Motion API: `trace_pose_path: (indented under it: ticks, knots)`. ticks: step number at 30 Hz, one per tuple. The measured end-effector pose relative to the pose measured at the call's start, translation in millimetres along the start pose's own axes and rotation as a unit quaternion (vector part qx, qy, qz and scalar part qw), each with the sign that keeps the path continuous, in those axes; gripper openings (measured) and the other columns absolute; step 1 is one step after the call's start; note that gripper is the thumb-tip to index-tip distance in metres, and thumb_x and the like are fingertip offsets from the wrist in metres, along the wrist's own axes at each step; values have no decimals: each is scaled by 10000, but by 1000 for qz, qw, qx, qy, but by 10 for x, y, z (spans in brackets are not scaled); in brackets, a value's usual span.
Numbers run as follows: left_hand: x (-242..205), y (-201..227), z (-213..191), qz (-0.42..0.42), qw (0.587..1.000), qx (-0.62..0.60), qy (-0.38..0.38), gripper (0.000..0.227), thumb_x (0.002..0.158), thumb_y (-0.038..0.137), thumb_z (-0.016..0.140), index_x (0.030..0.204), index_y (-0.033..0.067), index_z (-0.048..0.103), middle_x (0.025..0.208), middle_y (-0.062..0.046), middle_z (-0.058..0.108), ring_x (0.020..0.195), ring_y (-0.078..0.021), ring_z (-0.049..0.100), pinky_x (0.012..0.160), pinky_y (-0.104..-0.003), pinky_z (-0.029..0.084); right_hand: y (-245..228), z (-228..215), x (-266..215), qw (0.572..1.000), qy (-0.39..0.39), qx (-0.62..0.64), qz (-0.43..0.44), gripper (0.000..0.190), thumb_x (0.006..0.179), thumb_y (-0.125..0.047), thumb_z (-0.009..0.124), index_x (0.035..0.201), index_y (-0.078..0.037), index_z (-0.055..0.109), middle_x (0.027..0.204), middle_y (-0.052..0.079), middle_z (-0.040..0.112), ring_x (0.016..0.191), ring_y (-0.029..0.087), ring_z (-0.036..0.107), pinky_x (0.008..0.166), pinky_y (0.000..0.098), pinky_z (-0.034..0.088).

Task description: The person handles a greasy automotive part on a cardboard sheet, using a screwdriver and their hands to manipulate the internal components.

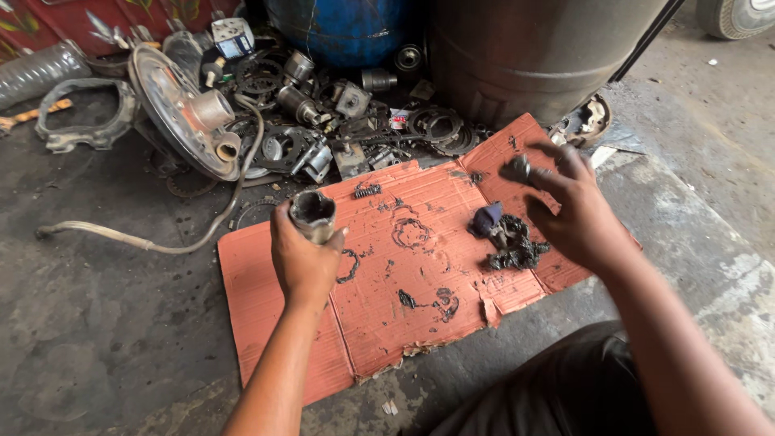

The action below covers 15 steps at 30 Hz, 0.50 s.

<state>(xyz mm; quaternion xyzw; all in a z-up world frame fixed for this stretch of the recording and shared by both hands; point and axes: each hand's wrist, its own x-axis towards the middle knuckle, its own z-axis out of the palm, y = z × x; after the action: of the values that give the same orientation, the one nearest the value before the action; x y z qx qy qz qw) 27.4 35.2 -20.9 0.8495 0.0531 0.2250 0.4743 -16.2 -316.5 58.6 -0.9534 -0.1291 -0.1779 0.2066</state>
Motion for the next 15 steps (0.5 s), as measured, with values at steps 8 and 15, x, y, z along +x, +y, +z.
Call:
trace_pose_path:
  ticks: [8,15]
  knots:
    - [21,-7,57,22,998,44,-48,785,644,148,924,1297,76,494,1256,-172,626,1131,-392,634,931,-483,520,434,446,-253,936,-279,-167,135,619,838,-558,708,1424,-472,527,1665,77,187,1502,423,194,1146,652,283]
    - [95,133,-51,-39,994,71,-80,760,650,160,907,1296,121,509,1270,-112,626,1149,-345,640,950,-468,527,419,715,-107,946,-266,-134,125,647,833,-596,685,1446,-498,502,1687,100,109,1504,457,153,1157,670,236]
